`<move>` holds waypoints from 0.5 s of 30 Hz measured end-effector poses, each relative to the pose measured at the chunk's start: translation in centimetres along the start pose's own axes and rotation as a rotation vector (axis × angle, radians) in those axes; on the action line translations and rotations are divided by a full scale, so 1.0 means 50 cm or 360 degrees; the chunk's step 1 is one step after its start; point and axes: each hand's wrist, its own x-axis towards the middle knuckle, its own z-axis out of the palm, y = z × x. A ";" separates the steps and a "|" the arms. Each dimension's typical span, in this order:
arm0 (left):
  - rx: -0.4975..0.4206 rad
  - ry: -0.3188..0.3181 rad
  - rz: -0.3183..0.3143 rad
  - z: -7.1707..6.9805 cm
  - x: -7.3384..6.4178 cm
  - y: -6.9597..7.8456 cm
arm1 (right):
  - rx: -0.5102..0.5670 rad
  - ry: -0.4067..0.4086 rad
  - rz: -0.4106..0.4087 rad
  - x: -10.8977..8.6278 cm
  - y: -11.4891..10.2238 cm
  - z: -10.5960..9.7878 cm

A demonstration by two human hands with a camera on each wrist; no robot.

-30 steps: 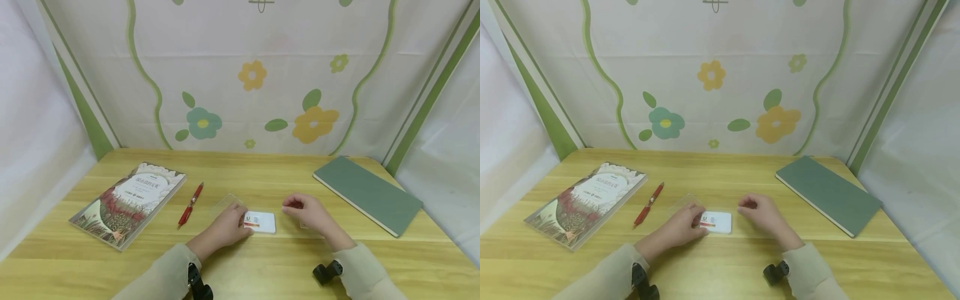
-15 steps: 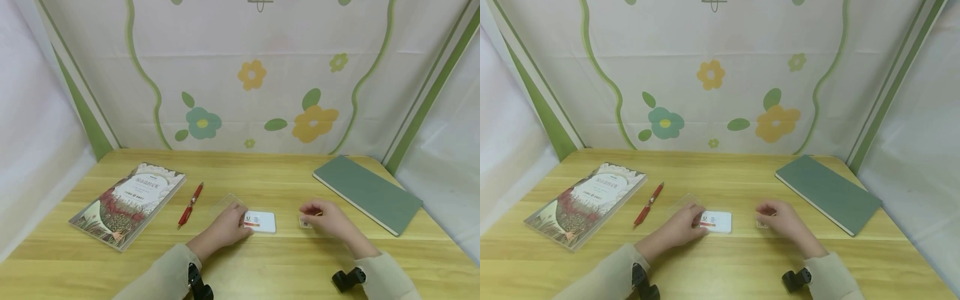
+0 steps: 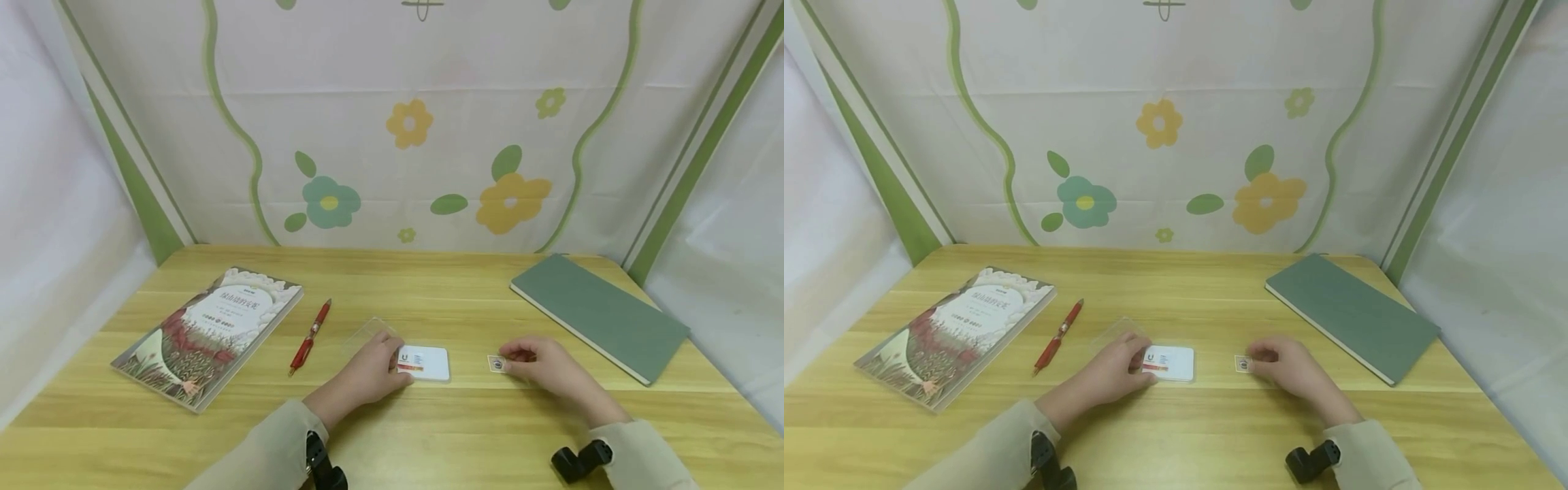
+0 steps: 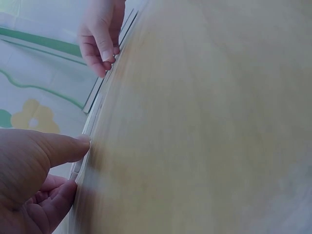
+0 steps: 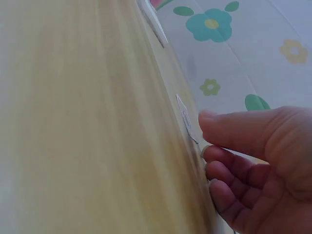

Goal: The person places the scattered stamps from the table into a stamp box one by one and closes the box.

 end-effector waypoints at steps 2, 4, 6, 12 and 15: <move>-0.0008 0.0001 0.0001 0.001 0.000 0.000 | 0.0011 0.0003 0.0022 0.003 0.004 0.002; -0.0010 0.0003 0.0004 0.001 -0.001 0.000 | 0.0020 0.0009 0.0040 0.005 0.009 0.005; -0.0012 0.0004 0.0007 0.001 -0.002 0.000 | 0.0026 0.0018 0.0051 0.007 0.011 0.007; -0.0023 0.0006 0.0011 0.002 -0.002 -0.001 | 0.0027 0.0053 0.0090 0.010 0.012 0.015; -0.0024 0.0011 0.0011 0.002 -0.001 -0.002 | 0.0042 0.0063 0.0107 0.011 0.012 0.017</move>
